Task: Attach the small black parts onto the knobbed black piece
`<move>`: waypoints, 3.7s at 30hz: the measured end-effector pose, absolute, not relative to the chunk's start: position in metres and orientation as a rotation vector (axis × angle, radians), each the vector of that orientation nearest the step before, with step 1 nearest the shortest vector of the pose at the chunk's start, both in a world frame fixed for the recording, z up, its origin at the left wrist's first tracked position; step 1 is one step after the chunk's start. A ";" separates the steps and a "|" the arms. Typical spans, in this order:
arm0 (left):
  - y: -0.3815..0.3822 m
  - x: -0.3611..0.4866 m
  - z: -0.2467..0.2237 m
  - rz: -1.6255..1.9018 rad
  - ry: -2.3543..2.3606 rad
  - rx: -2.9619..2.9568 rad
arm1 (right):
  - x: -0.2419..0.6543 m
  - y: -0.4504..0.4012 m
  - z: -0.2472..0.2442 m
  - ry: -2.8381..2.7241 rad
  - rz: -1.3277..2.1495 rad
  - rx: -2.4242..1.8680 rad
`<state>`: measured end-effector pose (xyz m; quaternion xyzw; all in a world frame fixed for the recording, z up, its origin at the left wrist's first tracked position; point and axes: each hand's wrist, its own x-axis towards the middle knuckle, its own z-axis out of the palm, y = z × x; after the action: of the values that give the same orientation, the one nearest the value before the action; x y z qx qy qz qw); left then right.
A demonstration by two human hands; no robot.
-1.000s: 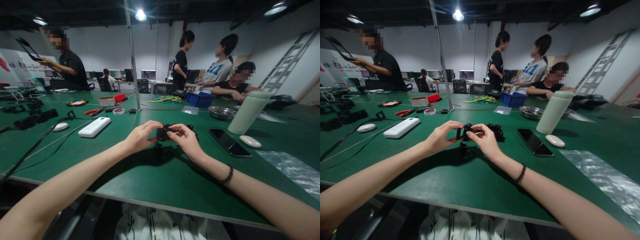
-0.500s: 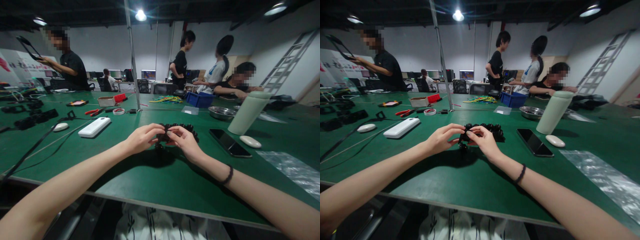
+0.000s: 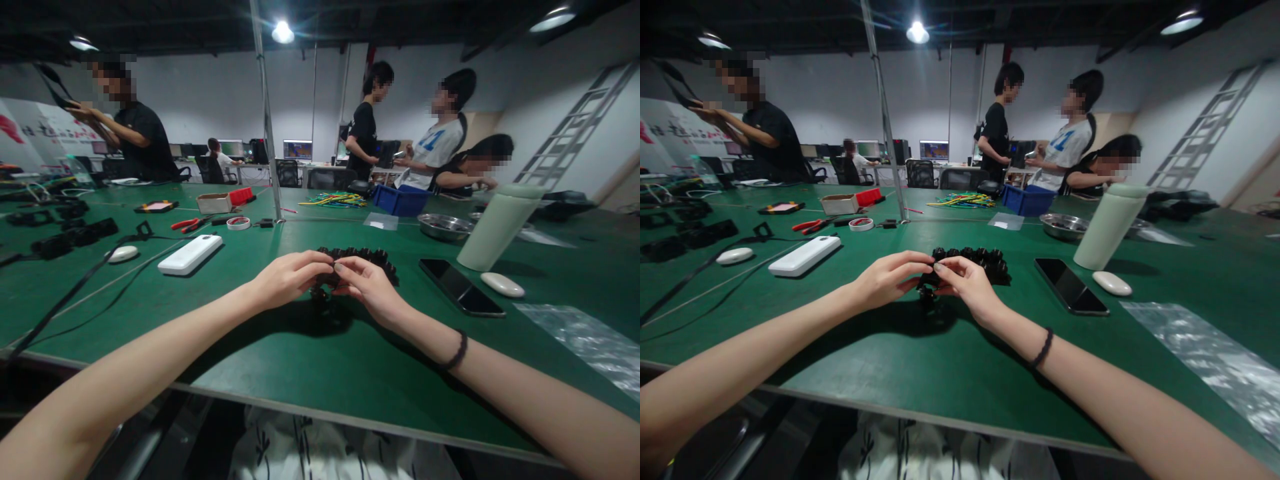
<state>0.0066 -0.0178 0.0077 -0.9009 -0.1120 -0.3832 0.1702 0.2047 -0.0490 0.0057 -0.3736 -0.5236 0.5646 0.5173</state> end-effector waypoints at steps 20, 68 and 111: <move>-0.016 0.006 0.006 -1.054 -0.311 -2.691 | 0.207 -0.048 0.004 -1.187 1.412 -0.908; -0.013 0.007 0.006 -1.244 -0.560 -2.876 | 0.208 -0.043 0.002 -1.214 1.317 -0.868; -0.009 0.003 0.003 -1.233 -0.478 -2.874 | 0.209 -0.045 0.002 -1.412 1.120 -0.898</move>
<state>0.0032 -0.0093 0.0031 -0.9084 -0.1510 -0.3897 -0.0108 0.2094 -0.0451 0.0016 -0.3771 -0.5926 0.4699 0.5346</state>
